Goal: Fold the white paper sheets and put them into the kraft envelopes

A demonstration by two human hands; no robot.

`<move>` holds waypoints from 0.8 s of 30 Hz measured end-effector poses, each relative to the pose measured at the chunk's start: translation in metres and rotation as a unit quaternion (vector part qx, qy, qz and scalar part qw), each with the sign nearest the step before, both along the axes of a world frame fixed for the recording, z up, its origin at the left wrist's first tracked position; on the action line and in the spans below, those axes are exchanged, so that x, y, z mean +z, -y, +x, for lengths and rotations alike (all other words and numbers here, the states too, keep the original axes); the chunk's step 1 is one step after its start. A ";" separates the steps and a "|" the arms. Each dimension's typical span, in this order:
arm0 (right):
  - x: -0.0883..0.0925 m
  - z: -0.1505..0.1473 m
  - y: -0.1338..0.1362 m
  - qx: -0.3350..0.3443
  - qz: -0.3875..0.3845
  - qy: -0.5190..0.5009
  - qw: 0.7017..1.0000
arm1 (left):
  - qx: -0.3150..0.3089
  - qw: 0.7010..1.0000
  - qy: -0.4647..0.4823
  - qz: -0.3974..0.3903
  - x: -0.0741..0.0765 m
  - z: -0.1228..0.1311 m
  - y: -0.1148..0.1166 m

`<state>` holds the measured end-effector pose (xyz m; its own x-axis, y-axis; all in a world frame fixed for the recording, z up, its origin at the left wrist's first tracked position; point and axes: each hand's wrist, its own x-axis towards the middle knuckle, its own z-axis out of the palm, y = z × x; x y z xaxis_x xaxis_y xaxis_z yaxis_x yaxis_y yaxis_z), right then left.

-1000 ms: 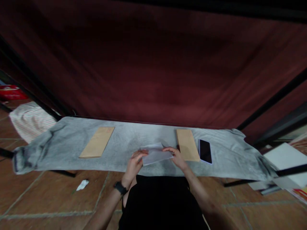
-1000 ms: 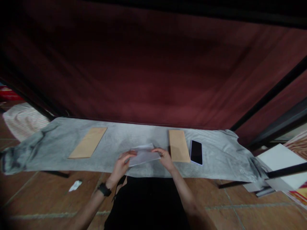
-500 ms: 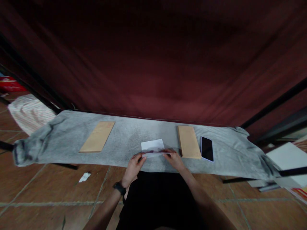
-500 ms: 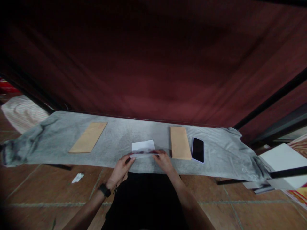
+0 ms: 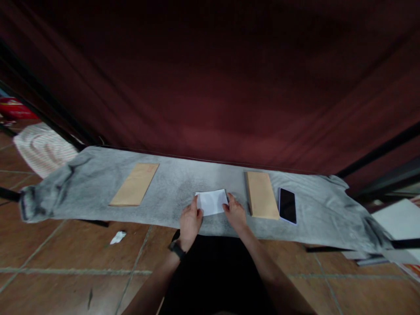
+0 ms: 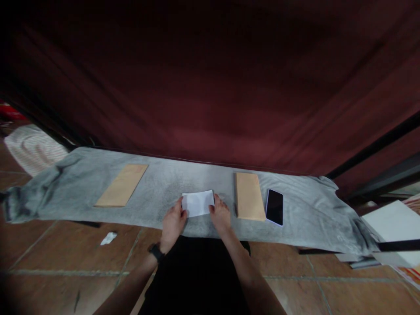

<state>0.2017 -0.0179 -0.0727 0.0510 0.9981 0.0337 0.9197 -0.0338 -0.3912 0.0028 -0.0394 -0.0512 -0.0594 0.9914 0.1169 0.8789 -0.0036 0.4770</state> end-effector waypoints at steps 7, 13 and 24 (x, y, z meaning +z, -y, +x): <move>0.004 -0.005 0.003 0.016 0.030 0.041 0.999 | -0.028 0.992 -0.121 -0.002 0.000 0.003 -0.001; 0.000 -0.027 0.005 0.164 0.076 0.007 0.983 | -0.057 0.985 -0.159 0.028 -0.003 0.013 -0.001; -0.017 -0.034 0.012 0.145 0.057 0.062 0.986 | -0.112 0.990 -0.070 0.043 -0.029 0.004 0.002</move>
<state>0.1673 -0.0304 -0.0901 -0.2484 0.9592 0.1346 0.9249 0.2762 -0.2613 0.0066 -0.0411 -0.0802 0.1837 0.9640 0.1924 0.9091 -0.2411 0.3397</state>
